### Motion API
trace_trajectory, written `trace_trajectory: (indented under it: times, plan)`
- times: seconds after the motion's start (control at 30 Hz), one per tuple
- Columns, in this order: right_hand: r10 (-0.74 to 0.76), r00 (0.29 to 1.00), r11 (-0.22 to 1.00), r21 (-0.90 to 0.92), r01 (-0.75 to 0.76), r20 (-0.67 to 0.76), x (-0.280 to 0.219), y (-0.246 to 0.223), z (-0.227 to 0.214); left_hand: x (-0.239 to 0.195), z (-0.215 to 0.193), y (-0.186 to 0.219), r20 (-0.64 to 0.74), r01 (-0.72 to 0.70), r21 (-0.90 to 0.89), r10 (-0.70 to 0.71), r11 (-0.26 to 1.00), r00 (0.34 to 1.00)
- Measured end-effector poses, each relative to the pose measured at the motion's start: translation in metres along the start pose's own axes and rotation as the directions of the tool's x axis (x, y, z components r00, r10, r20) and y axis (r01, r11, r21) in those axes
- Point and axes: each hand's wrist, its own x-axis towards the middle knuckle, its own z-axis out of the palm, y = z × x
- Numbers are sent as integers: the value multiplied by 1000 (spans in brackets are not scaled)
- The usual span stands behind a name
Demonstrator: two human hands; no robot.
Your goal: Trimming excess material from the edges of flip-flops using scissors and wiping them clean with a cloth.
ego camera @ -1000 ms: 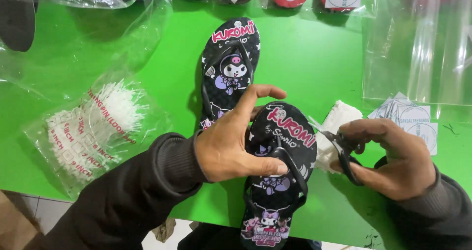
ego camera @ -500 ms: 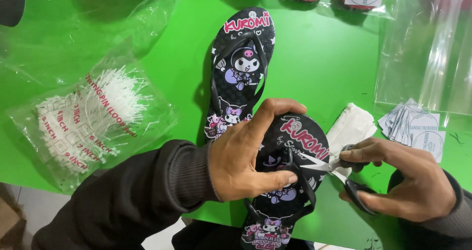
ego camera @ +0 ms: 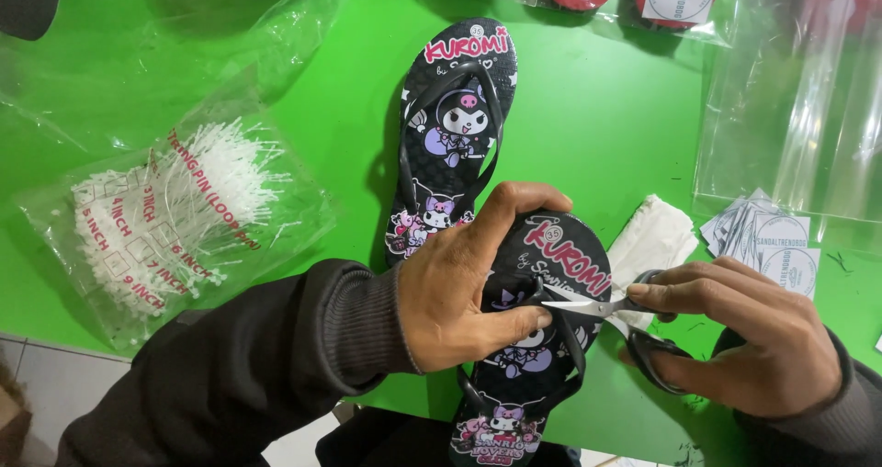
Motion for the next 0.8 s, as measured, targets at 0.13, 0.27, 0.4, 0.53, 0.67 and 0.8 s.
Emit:
trace_trajectory:
  times: [0.13,0.27,0.4,0.53,0.67,0.8]
  plan:
    - [8,1000,1000,-8,-8,12,1,-3,-2,-1,0,3,0,-6,-63,6,998,1000]
    - [-38,999,998,-49,37,-6,3,-6,-1,-2,1,1,-13,-14,-61,14,998,1000]
    - [-120,992,983,-146,112,-45,4,-9,-2,-2,2,2,-13,8,-58,-9,998,1000]
    - [-151,988,976,-161,144,-29,4,-10,-3,-2,3,1,-20,-25,-48,24,999,1000]
    - [-133,991,979,-160,131,-2,2,-9,-3,-3,3,1,-14,-1,-44,0,999,1000]
    - [-167,986,980,-112,167,10,6,-13,-7,-3,3,2,-4,-8,-44,8,999,1000]
